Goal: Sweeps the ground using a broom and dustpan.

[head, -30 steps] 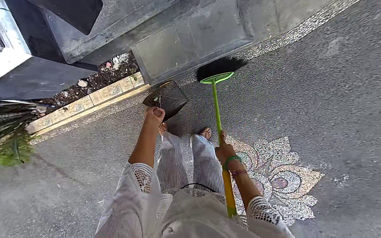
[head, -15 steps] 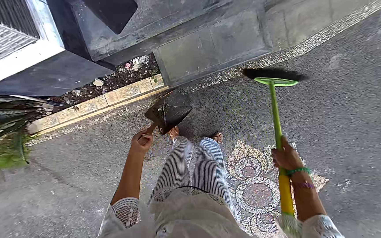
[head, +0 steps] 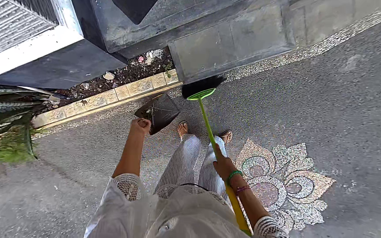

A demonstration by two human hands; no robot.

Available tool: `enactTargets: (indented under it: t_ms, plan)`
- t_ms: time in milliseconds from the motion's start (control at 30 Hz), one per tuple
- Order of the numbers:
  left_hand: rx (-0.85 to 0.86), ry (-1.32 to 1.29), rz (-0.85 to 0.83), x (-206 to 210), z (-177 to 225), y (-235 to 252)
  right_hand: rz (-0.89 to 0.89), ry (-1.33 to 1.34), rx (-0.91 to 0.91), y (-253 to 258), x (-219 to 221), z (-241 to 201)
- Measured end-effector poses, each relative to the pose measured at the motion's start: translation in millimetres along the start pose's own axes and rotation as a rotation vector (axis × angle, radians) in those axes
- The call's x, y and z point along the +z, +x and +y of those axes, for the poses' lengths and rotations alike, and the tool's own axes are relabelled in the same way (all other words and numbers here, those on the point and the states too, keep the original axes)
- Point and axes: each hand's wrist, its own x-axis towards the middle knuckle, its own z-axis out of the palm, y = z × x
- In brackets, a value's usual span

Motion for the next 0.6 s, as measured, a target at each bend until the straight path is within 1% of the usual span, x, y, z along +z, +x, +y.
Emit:
enactTargets:
  t_ms: [100,200,267,367,433,500,533,600]
  plan:
    - [0.011,-0.038,-0.037,14.1,4.7,9.8,0.006,0.087,-0.081,-30.0,-8.6,26.4]
    - [0.012,-0.067,-0.047,22.5,9.9,12.9,0.057,0.169,-0.024,-71.6,-19.3,58.1]
    - [0.008,-0.061,-0.042,25.9,10.8,12.9,0.149,0.253,0.034,-81.8,-27.3,80.7]
    - [-0.003,-0.019,-0.03,32.4,5.6,14.1,0.299,0.336,0.112,-59.4,-51.4,101.3]
    - [-0.003,-0.004,-0.021,38.1,0.1,13.1,0.343,0.347,0.19,-27.4,-66.4,98.4]
    - [0.012,-0.006,-0.009,42.2,-5.0,11.8,0.314,0.302,0.226,0.5,-64.1,83.2]
    - [0.018,-0.005,-0.008,44.0,-7.3,10.5,0.27,0.27,0.22,8.4,-54.3,71.2]
    - [0.025,0.0,-0.013,47.2,-11.1,9.4,0.13,0.189,0.185,11.3,-19.7,43.8]
